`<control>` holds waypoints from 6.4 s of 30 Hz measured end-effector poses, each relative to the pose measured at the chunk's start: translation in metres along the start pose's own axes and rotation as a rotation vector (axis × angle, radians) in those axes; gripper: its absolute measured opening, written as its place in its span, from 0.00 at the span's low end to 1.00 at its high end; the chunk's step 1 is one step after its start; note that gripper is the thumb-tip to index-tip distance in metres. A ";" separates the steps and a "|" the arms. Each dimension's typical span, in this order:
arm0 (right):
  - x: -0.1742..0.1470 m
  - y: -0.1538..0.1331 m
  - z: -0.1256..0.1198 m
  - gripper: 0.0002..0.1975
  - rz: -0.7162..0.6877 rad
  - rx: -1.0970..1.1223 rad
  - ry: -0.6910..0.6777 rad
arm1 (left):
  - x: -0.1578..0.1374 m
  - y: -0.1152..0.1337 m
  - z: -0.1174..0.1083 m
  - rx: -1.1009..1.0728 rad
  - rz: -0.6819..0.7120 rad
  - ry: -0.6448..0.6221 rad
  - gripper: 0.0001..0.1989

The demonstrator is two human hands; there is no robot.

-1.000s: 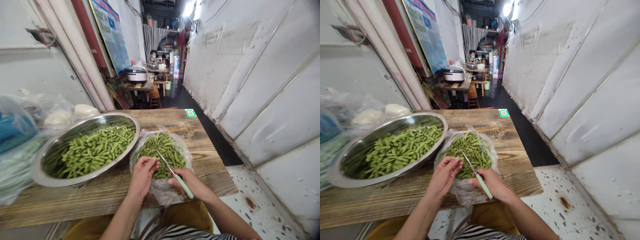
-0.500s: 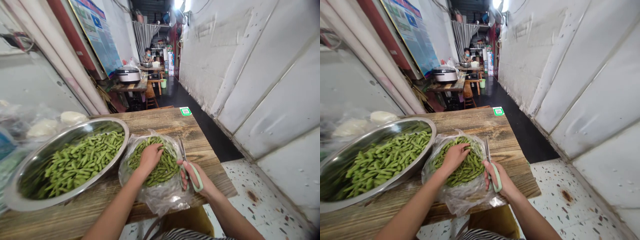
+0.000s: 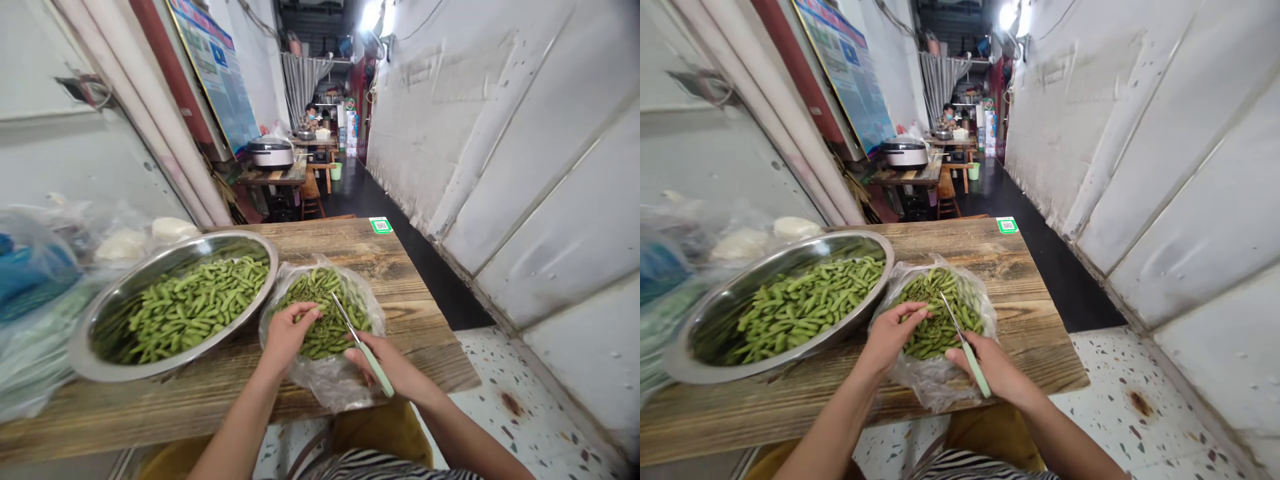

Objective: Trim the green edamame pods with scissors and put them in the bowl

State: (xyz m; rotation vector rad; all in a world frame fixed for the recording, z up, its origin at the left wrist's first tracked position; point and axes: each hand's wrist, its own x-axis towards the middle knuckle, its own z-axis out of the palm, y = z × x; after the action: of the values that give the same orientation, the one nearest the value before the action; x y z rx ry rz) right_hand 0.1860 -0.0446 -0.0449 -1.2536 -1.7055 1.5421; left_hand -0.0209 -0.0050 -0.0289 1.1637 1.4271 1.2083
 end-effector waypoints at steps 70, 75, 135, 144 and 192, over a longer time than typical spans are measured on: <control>0.008 -0.008 0.011 0.24 0.033 -0.023 -0.096 | -0.028 -0.008 0.017 -0.656 -0.241 0.040 0.21; 0.007 -0.009 0.015 0.23 0.109 0.106 -0.099 | -0.029 -0.011 0.020 -0.604 -0.237 0.082 0.21; -0.002 -0.017 0.000 0.31 -0.170 -0.797 0.162 | -0.018 0.004 -0.016 0.401 0.529 -0.126 0.08; 0.001 -0.015 0.001 0.20 -0.132 -0.713 0.175 | -0.016 -0.008 -0.015 0.454 0.500 -0.156 0.08; 0.004 -0.006 0.010 0.26 0.121 0.212 -0.070 | 0.000 0.035 -0.066 0.709 0.670 0.813 0.08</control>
State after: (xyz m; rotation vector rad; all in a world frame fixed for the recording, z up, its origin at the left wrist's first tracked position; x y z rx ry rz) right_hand 0.1736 -0.0451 -0.0418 -1.2239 -1.4848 1.8049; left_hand -0.0825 -0.0116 0.0128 1.8454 2.2930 1.8409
